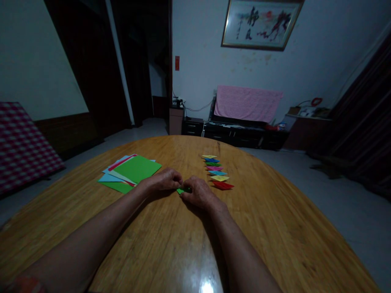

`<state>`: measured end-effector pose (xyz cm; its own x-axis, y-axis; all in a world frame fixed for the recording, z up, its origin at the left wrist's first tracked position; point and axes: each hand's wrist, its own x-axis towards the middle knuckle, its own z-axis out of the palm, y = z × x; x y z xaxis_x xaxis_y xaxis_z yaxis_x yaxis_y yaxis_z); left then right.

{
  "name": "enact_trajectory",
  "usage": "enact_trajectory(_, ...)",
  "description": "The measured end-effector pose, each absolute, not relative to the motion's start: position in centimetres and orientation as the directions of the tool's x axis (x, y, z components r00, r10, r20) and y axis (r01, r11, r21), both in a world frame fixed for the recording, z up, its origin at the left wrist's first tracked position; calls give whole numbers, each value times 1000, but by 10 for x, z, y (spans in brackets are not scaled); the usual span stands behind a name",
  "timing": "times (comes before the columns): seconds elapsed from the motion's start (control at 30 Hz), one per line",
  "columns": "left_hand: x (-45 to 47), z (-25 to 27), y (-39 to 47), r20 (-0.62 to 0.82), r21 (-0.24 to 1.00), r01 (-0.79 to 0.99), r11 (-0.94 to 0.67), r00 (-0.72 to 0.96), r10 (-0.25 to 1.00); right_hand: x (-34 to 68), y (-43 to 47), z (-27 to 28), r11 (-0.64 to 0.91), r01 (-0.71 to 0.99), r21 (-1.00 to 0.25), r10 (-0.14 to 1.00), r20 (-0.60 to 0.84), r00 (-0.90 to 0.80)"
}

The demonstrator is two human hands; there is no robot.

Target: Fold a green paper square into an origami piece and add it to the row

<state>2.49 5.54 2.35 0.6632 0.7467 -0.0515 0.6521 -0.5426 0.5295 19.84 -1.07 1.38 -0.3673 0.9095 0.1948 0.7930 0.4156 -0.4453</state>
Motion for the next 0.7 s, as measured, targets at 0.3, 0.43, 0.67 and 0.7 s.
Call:
enact_trajectory(0.3, 22, 23, 56, -62, 554, 636, -537, 675, 736, 199, -10, 12, 489, 772, -405, 872, 221, -437)
enact_trajectory(0.43, 19, 25, 56, -58, 576, 613, -540, 690, 721, 199, -13, 14, 488, 775, -401, 873, 231, -430)
enact_trajectory(0.67, 17, 24, 61, -54, 599, 589, -542, 706, 706, 195, -11, 15, 433, 808, -398, 898, 260, -353)
enact_trajectory(0.7, 17, 23, 61, -54, 600, 587, -544, 707, 705, 195, -10, 14, 429, 813, -393, 899, 271, -343)
